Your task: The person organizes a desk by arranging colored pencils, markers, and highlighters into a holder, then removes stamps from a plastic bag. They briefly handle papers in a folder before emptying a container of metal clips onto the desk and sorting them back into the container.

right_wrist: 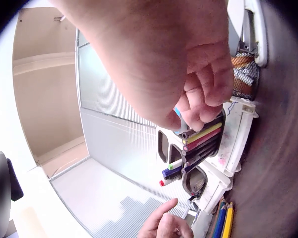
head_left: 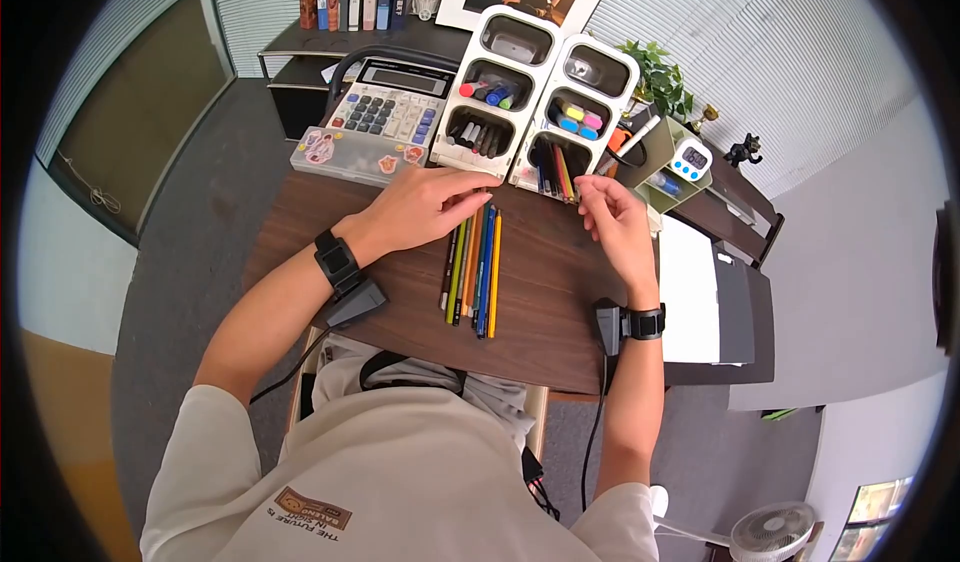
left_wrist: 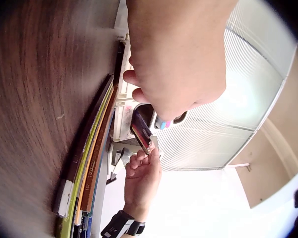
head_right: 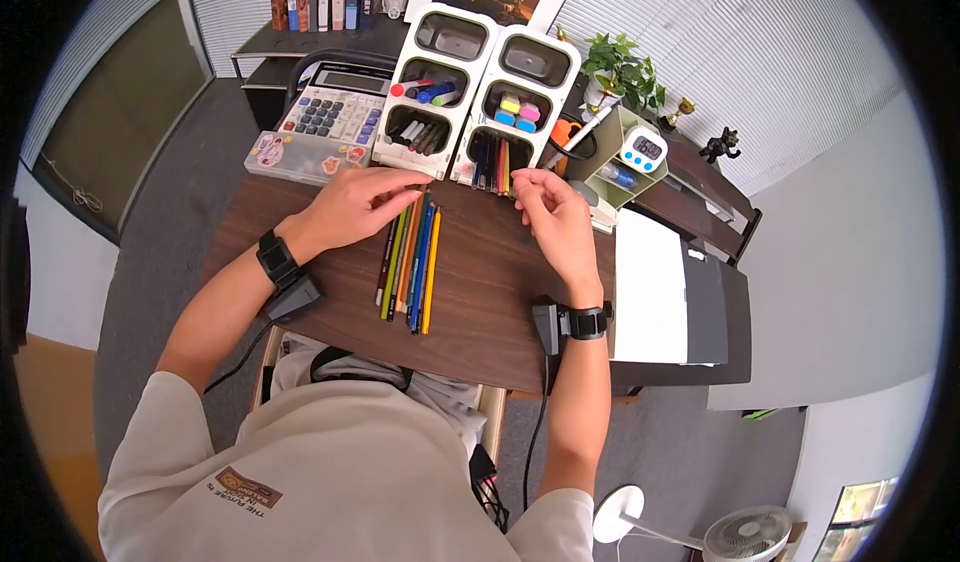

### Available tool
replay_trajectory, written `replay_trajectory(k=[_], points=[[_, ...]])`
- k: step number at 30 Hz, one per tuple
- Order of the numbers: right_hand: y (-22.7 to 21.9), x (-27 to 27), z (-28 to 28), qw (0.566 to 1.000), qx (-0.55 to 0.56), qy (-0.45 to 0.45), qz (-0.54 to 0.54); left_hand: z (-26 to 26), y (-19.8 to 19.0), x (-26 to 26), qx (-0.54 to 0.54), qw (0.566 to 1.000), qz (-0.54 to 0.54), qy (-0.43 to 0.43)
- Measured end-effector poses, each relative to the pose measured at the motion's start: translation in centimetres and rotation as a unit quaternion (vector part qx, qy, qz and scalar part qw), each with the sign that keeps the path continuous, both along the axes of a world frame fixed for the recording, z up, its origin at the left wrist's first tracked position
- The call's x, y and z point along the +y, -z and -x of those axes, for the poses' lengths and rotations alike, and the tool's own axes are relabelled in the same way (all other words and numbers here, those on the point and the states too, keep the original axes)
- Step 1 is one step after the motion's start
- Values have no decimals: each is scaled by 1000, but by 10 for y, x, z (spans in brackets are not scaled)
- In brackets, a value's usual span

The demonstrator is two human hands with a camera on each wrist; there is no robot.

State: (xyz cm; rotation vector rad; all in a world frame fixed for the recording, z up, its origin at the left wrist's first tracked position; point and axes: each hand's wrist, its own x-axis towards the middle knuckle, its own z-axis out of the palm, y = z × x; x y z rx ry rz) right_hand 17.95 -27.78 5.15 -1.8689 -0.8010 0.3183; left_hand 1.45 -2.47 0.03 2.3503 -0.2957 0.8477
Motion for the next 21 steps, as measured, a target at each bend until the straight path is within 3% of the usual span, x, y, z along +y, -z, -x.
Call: replay_trajectory(k=[8, 11, 13, 19, 21], points=[[3, -1, -5, 999, 40, 17, 14, 0, 0, -2, -9, 1000, -3, -2], [2, -1, -6, 990, 133, 25, 51, 1, -3, -2, -16, 1000, 3, 6], [3, -1, -7, 976, 207, -11, 67, 2, -7, -5, -10, 1000, 4, 15], [21, 7, -11, 928, 355, -113, -15, 5, -14, -18, 142, 971, 172, 80], [28, 13, -10, 875, 436, -196, -73, 3, -10, -22, 175, 964, 180, 91]])
